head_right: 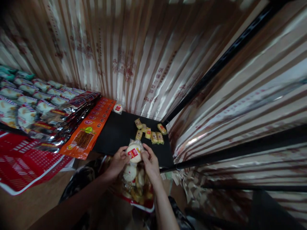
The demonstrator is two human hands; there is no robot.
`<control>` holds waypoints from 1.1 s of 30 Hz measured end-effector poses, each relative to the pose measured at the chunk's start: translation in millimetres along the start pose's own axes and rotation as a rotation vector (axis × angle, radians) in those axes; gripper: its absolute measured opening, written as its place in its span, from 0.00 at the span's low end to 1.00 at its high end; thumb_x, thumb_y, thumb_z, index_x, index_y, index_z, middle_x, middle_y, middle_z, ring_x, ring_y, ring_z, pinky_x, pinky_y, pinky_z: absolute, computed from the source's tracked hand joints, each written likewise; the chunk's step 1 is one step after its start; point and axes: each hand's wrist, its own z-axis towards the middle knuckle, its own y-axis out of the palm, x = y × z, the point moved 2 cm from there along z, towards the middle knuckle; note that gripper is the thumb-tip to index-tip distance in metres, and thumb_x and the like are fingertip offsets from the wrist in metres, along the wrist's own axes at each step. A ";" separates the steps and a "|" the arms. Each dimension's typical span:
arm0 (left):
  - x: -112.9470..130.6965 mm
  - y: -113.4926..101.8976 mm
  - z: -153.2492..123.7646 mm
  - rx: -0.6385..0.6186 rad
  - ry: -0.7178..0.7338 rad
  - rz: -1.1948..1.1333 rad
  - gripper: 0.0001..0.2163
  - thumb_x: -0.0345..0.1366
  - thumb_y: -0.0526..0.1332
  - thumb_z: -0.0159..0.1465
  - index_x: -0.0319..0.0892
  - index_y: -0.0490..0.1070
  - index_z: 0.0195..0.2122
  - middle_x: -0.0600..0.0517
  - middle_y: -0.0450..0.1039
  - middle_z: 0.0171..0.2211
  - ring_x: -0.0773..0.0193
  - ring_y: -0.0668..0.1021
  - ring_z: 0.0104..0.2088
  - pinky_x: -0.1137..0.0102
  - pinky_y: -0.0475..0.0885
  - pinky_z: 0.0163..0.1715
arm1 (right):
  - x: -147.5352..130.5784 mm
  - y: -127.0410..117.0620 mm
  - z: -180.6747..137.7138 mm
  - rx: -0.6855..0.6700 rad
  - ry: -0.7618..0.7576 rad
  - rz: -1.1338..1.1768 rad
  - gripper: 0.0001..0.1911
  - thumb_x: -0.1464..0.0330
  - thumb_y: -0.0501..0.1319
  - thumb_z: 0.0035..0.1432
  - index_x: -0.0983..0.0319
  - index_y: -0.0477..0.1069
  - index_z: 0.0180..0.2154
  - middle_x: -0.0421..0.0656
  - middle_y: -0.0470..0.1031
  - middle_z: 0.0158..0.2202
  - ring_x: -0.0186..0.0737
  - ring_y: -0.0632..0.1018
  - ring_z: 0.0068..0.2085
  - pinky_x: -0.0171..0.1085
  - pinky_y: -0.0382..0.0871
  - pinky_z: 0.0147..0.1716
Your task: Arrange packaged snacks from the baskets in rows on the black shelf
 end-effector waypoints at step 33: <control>62.1 -47.4 174.1 0.431 0.218 0.495 0.20 0.24 0.54 0.54 0.38 0.71 0.48 0.46 0.62 0.58 0.56 0.59 0.61 0.62 0.51 0.62 | 16.6 164.5 240.3 -0.010 -0.191 -0.084 0.16 0.60 0.61 0.41 0.60 0.73 0.34 0.38 0.76 0.27 0.37 0.75 0.28 0.34 0.69 0.28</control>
